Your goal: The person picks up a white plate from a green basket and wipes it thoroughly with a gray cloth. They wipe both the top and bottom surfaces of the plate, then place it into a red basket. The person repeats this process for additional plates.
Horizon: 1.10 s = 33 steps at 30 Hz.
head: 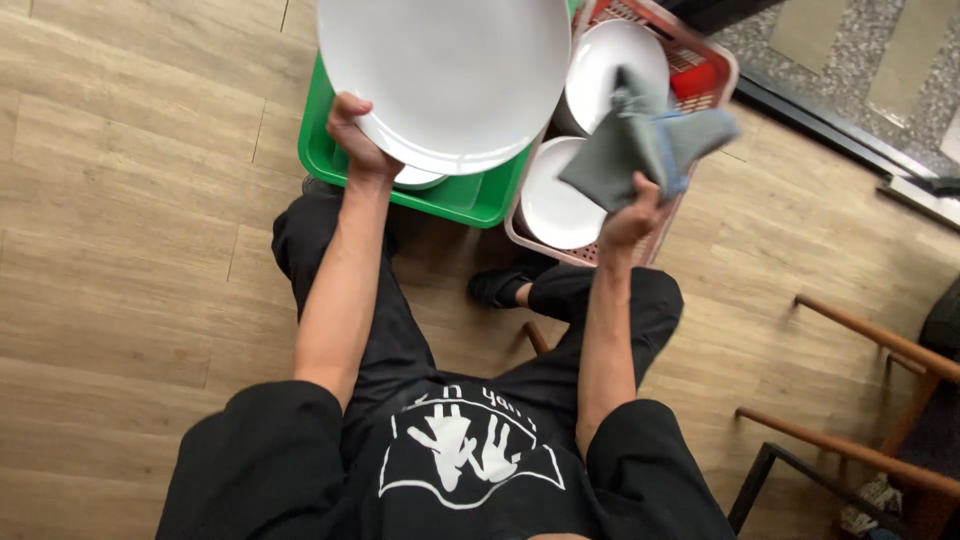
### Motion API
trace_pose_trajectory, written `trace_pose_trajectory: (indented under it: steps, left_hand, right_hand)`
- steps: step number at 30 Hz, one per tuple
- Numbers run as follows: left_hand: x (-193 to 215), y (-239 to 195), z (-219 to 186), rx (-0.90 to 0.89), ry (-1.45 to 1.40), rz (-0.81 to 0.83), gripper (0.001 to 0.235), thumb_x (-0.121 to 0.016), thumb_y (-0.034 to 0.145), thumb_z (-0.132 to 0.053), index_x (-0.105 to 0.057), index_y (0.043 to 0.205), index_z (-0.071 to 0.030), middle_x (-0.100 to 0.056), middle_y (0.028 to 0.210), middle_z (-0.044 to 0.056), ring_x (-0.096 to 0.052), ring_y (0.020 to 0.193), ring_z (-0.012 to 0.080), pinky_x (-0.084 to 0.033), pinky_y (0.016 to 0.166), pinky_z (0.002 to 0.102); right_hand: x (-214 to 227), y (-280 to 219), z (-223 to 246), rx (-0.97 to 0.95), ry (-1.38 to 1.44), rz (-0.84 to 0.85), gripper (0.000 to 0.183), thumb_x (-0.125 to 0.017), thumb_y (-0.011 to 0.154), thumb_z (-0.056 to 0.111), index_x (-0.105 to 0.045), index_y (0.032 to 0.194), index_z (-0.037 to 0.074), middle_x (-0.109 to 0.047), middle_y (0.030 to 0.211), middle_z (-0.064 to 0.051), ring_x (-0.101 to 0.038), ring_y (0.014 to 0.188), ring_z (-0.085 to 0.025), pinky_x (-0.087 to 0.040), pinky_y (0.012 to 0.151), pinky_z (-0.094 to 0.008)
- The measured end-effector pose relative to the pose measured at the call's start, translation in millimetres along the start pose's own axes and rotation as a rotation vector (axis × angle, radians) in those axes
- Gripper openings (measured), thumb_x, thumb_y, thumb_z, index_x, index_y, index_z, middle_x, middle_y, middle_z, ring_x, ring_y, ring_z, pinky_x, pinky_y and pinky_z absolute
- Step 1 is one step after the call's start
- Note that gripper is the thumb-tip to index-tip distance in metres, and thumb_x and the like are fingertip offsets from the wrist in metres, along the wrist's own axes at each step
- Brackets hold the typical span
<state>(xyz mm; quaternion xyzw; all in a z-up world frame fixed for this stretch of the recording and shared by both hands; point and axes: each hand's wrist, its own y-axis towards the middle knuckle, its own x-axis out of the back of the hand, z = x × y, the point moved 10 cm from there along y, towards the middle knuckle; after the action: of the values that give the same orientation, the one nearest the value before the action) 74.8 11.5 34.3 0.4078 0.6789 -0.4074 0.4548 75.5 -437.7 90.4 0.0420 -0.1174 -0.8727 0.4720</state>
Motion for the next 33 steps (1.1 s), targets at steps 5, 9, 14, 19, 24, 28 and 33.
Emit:
trace_pose_trajectory:
  steps: [5, 9, 14, 19, 24, 28, 33]
  left_hand:
    - [-57, -85, 49, 0.135, 0.044, -0.094, 0.065, -0.052, 0.07, -0.015, -0.051, 0.134, -0.002, -0.053, 0.112, 0.025, -0.053, 0.102, 0.0378, -0.031, 0.114, 0.043]
    - [-52, -142, 90, 0.325, -0.066, -0.155, 0.083, -0.054, 0.058, -0.023, -0.051, 0.14, -0.008, -0.056, 0.121, 0.016, -0.054, 0.102, 0.0333, -0.027, 0.115, 0.056]
    - [5, -176, 122, 0.514, -0.032, -0.122, 0.076, -0.053, 0.059, -0.017, -0.057, 0.134, -0.004, -0.066, 0.114, 0.013, -0.062, 0.097, 0.0293, -0.037, 0.109, 0.052]
    - [4, -187, 125, 0.455, -0.042, -0.102, 0.082, -0.055, 0.059, -0.017, -0.056, 0.139, 0.0, -0.068, 0.12, 0.019, -0.068, 0.097, 0.0345, -0.045, 0.107, 0.049]
    - [7, -167, 162, 0.536, -0.09, 0.064, 0.084, -0.05, 0.063, -0.017, -0.048, 0.145, 0.0, -0.06, 0.137, 0.024, -0.063, 0.111, 0.0372, -0.043, 0.11, 0.052]
    - [68, -137, 204, 0.548, -0.039, 0.096, 0.094, -0.052, 0.064, -0.025, -0.038, 0.155, -0.006, -0.052, 0.146, 0.013, -0.063, 0.112, 0.0331, -0.042, 0.109, 0.048]
    - [9, -157, 193, 0.42, -0.098, 0.138, 0.095, -0.05, 0.056, -0.018, -0.047, 0.149, -0.002, -0.063, 0.132, 0.025, -0.064, 0.113, 0.0454, -0.037, 0.111, 0.062]
  right_hand:
    - [84, -22, -51, 0.563, -0.431, -0.008, 0.073, -0.099, 0.074, 0.009, -0.06, 0.134, -0.005, -0.054, 0.129, -0.03, -0.059, 0.117, -0.038, -0.044, 0.109, -0.041]
    - [-46, -153, 44, 0.709, -0.456, 0.883, 0.071, -0.086, 0.064, 0.024, -0.061, 0.122, -0.008, -0.051, 0.143, -0.037, -0.041, 0.139, -0.054, -0.02, 0.126, -0.059]
    - [-51, -193, 123, 0.398, -0.65, 1.275, 0.07, -0.066, 0.079, 0.077, -0.054, 0.115, 0.018, -0.033, 0.165, -0.015, -0.031, 0.15, -0.044, -0.027, 0.118, -0.068]
    - [-26, -170, 129, 0.462, -0.829, 1.09, 0.099, -0.056, 0.083, 0.082, -0.037, 0.158, 0.021, -0.036, 0.163, -0.018, -0.032, 0.149, -0.046, -0.023, 0.123, -0.061]
    - [-23, -157, 144, 0.649, -0.901, 0.935, 0.102, -0.051, 0.087, 0.081, -0.034, 0.162, 0.014, -0.034, 0.166, -0.015, -0.027, 0.153, -0.04, -0.019, 0.126, -0.054]
    - [-49, -154, 166, 0.848, -0.831, 0.868, 0.085, -0.05, 0.094, 0.068, -0.034, 0.164, 0.022, -0.037, 0.166, -0.007, -0.031, 0.153, -0.034, -0.02, 0.127, -0.049]
    - [-79, -104, 176, 0.908, -0.773, 0.688, 0.077, -0.063, 0.087, 0.05, -0.047, 0.157, 0.024, -0.044, 0.161, -0.004, -0.035, 0.151, -0.033, -0.028, 0.123, -0.051]
